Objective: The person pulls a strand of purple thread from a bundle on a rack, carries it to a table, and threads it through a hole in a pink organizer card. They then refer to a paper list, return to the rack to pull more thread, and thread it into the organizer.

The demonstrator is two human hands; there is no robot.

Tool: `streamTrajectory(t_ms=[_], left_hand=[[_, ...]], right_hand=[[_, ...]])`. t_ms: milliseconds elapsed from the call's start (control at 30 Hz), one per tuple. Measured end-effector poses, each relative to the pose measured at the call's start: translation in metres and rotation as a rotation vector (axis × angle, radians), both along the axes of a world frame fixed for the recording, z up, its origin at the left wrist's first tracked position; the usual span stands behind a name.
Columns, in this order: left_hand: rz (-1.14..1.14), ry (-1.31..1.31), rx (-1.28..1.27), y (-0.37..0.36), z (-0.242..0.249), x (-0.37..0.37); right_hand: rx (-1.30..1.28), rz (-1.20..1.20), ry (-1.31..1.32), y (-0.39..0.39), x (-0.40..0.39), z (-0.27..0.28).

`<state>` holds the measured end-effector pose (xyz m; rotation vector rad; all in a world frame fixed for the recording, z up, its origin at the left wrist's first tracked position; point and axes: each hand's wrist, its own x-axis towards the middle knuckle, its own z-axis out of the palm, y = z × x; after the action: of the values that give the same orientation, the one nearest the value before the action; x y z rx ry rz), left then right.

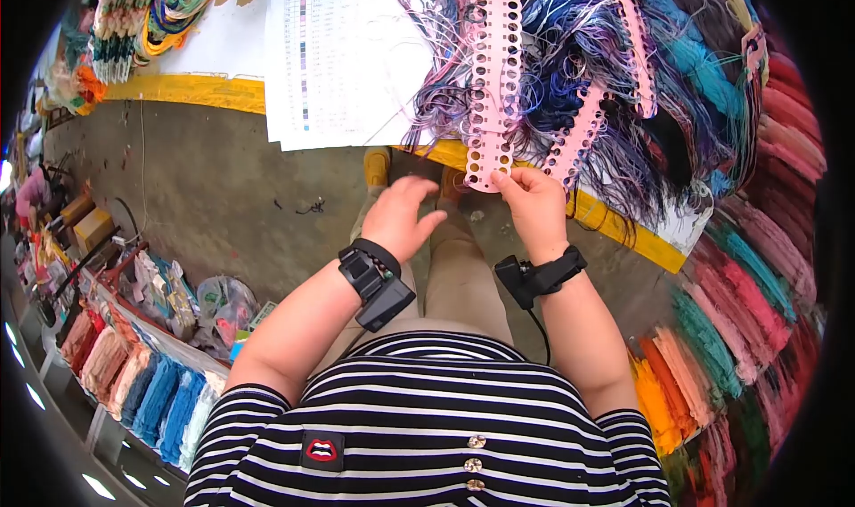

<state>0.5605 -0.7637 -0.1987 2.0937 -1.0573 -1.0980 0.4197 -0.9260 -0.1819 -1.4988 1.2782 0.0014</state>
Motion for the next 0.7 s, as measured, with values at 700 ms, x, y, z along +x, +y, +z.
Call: streamTrajectory(t_ms=[700], left_hand=[[-0.034, 0.83, 0.023, -0.002, -0.001, 0.01]], right_hand=[[0.582, -0.179, -0.261, -0.022, -0.018, 0.037]])
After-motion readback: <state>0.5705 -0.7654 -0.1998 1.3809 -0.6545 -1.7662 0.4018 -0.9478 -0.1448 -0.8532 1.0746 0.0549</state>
